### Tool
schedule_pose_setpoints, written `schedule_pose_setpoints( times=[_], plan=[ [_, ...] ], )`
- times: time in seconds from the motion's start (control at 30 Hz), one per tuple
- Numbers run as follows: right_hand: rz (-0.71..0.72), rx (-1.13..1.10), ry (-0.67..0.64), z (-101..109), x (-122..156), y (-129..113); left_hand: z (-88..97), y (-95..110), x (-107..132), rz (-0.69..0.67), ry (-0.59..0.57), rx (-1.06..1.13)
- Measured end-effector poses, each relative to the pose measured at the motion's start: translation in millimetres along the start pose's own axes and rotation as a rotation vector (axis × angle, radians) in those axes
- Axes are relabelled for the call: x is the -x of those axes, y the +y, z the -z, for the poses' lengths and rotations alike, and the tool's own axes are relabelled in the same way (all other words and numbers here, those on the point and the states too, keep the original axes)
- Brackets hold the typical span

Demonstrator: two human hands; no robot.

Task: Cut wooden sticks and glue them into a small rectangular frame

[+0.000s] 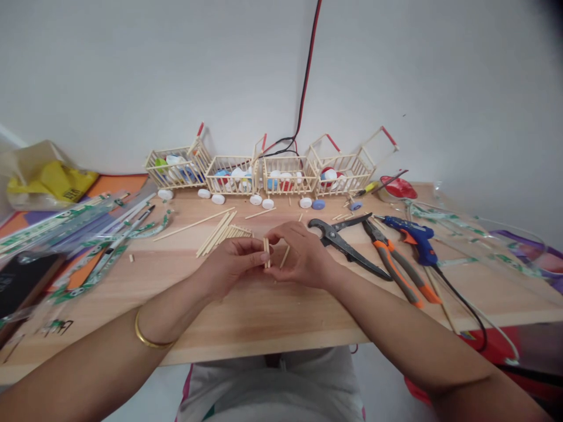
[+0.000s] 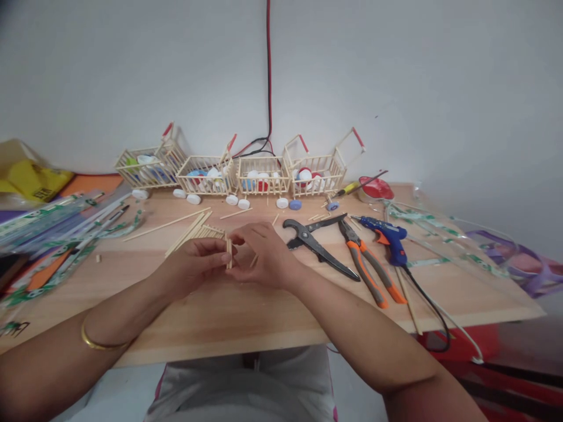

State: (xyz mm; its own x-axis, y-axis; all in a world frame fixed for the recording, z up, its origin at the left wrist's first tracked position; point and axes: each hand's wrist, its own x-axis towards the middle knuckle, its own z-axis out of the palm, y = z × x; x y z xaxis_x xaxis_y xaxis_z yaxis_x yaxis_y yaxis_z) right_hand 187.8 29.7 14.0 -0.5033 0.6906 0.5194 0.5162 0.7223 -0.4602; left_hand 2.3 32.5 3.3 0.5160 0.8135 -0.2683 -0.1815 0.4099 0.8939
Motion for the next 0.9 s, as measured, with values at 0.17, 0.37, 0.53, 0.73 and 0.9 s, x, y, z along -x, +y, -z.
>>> schedule_pose_setpoints(
  times=[0.17, 0.37, 0.53, 0.73, 0.9],
  plan=[
    [-0.017, 0.01, 0.019, 1, 1, 2, -3.5, 1, 2, 0.028, 0.019, 0.073],
    [-0.005, -0.003, -0.022, 0, 0, 2, -6.0, 0, 3, -0.012, -0.014, 0.02],
    [0.03, -0.034, -0.029, 5, 0, 4, -9.0, 2, 7, -0.136, -0.002, -0.165],
    [-0.109, -0.038, 0.235, 21, 0, 12, -0.6, 11, 2, -0.216, 0.098, -0.07],
    [-0.163, 0.009, 0.311, 24, -1, 14, 4.3, 17, 0, -0.175, 0.17, 0.041]
  ],
)
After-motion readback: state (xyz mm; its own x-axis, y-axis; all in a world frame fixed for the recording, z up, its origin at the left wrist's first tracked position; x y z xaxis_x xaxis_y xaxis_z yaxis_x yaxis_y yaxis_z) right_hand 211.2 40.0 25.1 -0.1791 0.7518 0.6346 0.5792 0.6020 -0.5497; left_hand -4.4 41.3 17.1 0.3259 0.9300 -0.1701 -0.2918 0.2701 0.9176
